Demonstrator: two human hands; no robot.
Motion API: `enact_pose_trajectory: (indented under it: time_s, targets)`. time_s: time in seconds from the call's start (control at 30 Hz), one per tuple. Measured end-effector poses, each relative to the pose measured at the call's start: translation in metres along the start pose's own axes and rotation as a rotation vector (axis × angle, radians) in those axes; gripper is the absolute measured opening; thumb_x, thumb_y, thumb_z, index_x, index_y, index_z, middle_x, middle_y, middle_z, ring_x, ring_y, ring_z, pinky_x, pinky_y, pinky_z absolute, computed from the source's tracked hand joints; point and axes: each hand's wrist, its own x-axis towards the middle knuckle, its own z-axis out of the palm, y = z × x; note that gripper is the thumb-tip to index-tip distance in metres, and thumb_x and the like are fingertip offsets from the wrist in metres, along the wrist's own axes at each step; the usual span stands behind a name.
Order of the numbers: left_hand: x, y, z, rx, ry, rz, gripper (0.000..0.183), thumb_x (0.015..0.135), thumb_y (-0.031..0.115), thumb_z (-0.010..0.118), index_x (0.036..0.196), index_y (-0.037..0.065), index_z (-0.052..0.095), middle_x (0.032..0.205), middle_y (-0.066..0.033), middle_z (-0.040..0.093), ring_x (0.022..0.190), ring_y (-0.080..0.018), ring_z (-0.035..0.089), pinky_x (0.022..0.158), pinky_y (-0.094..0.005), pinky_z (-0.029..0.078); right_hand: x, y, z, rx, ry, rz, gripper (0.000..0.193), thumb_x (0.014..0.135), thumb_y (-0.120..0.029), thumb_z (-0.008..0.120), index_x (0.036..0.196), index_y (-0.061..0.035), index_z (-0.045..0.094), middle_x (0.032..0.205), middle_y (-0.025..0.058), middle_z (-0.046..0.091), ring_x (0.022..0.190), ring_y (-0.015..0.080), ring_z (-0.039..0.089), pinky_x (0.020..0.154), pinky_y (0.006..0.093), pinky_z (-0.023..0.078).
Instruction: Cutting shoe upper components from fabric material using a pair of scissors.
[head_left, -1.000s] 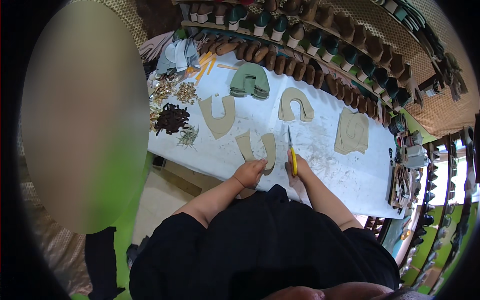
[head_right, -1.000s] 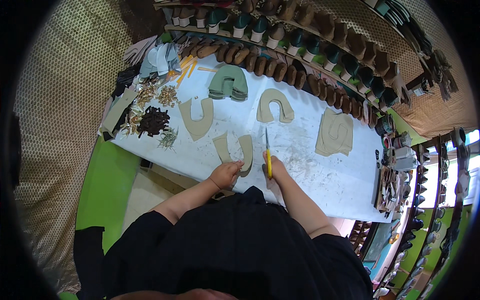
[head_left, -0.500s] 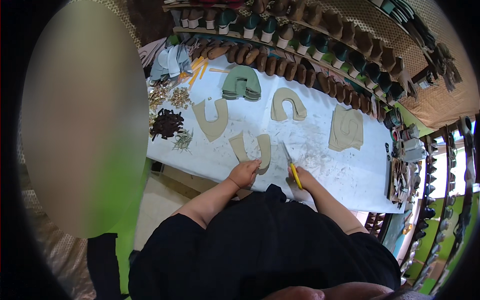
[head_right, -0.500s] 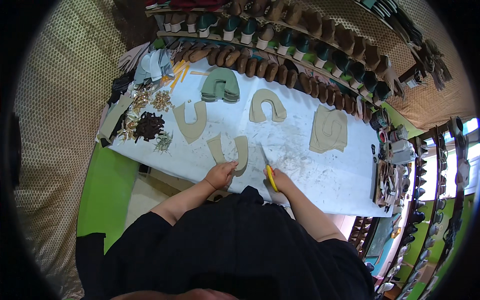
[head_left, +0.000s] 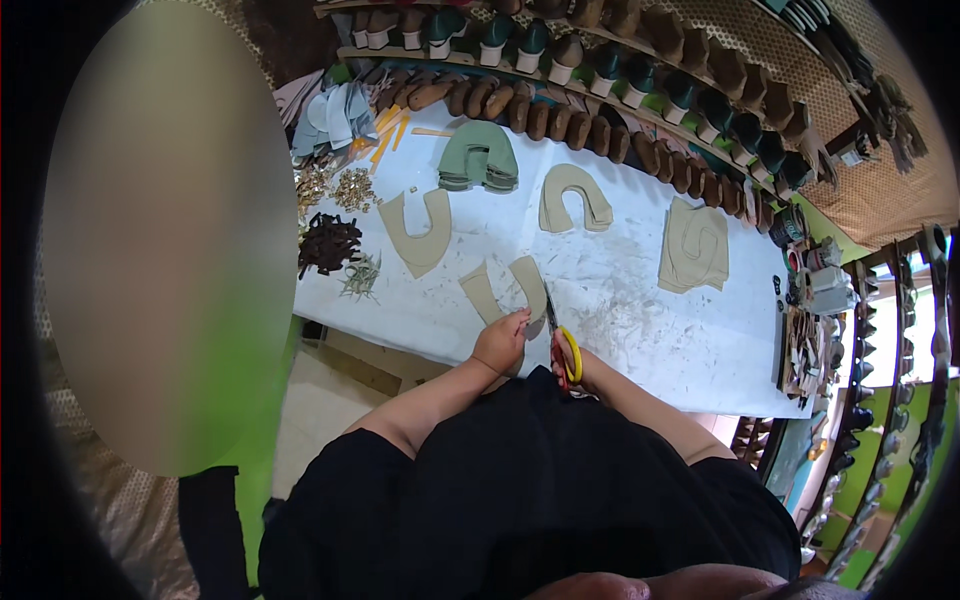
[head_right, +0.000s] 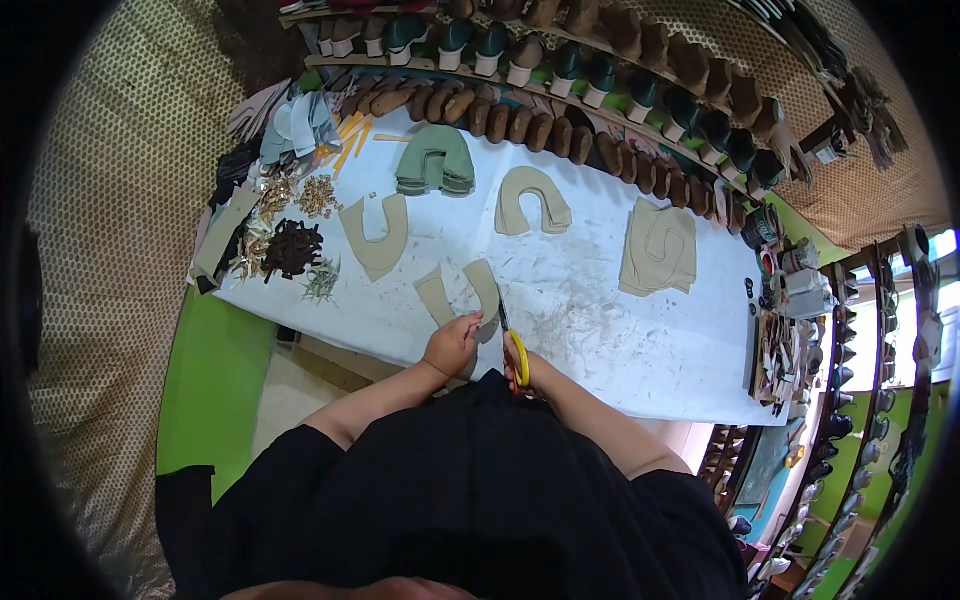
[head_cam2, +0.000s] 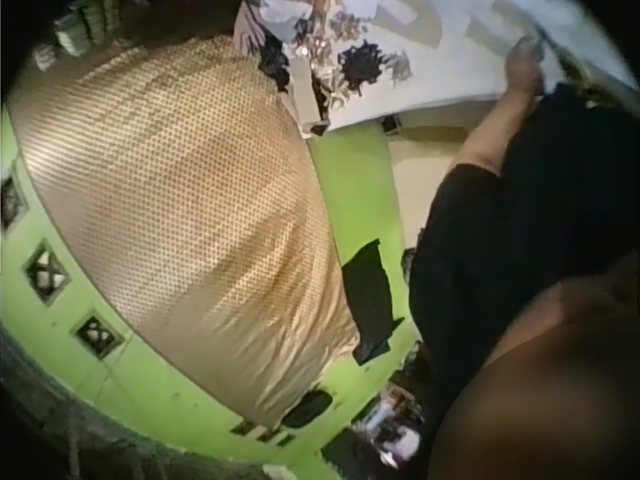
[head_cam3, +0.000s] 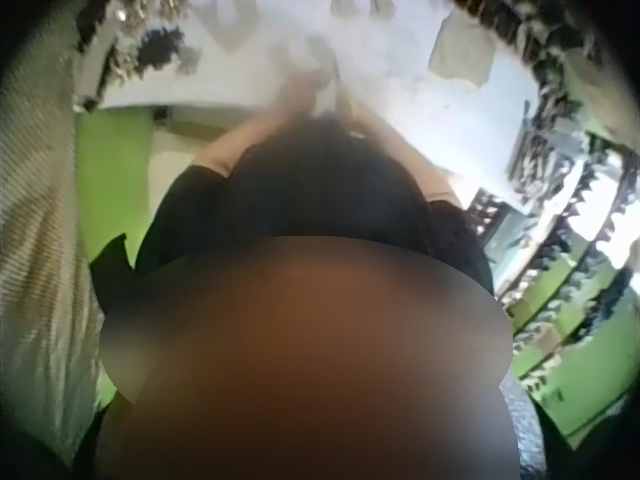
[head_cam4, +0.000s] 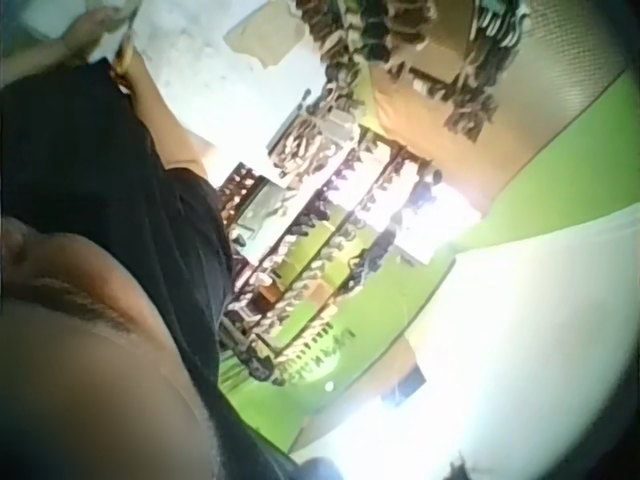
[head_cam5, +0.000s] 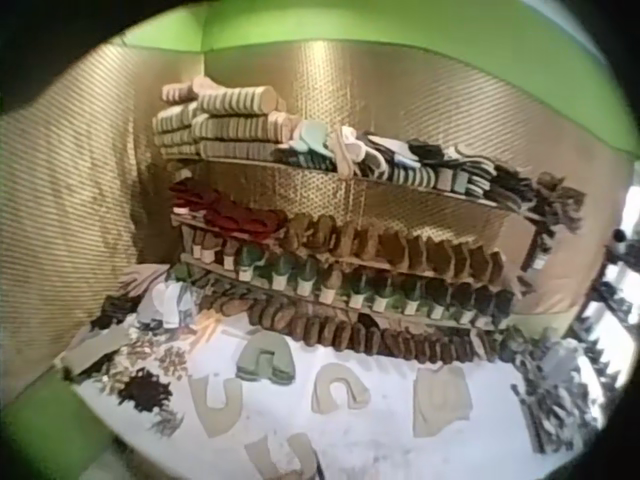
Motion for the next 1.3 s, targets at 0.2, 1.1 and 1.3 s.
enact_pose_trajectory:
  time_s: [0.2,1.1,1.3]
  targets:
    - [-0.003,-0.005,0.003,0.011,-0.021,0.044,0.023,0.095,0.010,0.058,0.116,0.003,0.064,0.115,-0.0159,0.069,0.106,-0.0320,0.067,0.089,-0.0375,0.054,0.000,-0.004,0.011,0.046,0.038,-0.031,0.069,0.089,-0.080,0.036,0.081,-0.0128,0.053,0.054,0.0017,0.047,0.042,0.0172,0.047,0.042,0.0299,0.039]
    - [-0.007,-0.016,0.003,0.043,-0.125,0.190,0.028,0.090,0.009,0.061,0.117,0.003,0.061,0.124,-0.0153,0.065,0.114,-0.0334,0.063,0.097,-0.0404,0.051,0.013,0.004,-0.028,-0.609,0.251,-0.264,0.078,0.094,-0.073,0.037,0.092,0.0005,0.063,0.070,0.0195,0.064,0.070,0.0340,0.066,0.068,0.0415,0.052]
    - [-0.003,0.001,-0.009,0.424,-0.458,0.250,0.056,0.093,0.033,0.058,0.142,0.010,0.046,0.151,-0.0129,0.043,0.141,-0.0328,0.038,0.116,-0.0492,0.028,-0.014,-0.007,-0.040,-0.718,0.543,-0.225,0.076,0.091,-0.070,0.045,0.105,0.0025,0.061,0.100,0.0319,0.067,0.101,0.0450,0.064,0.087,0.0488,0.049]
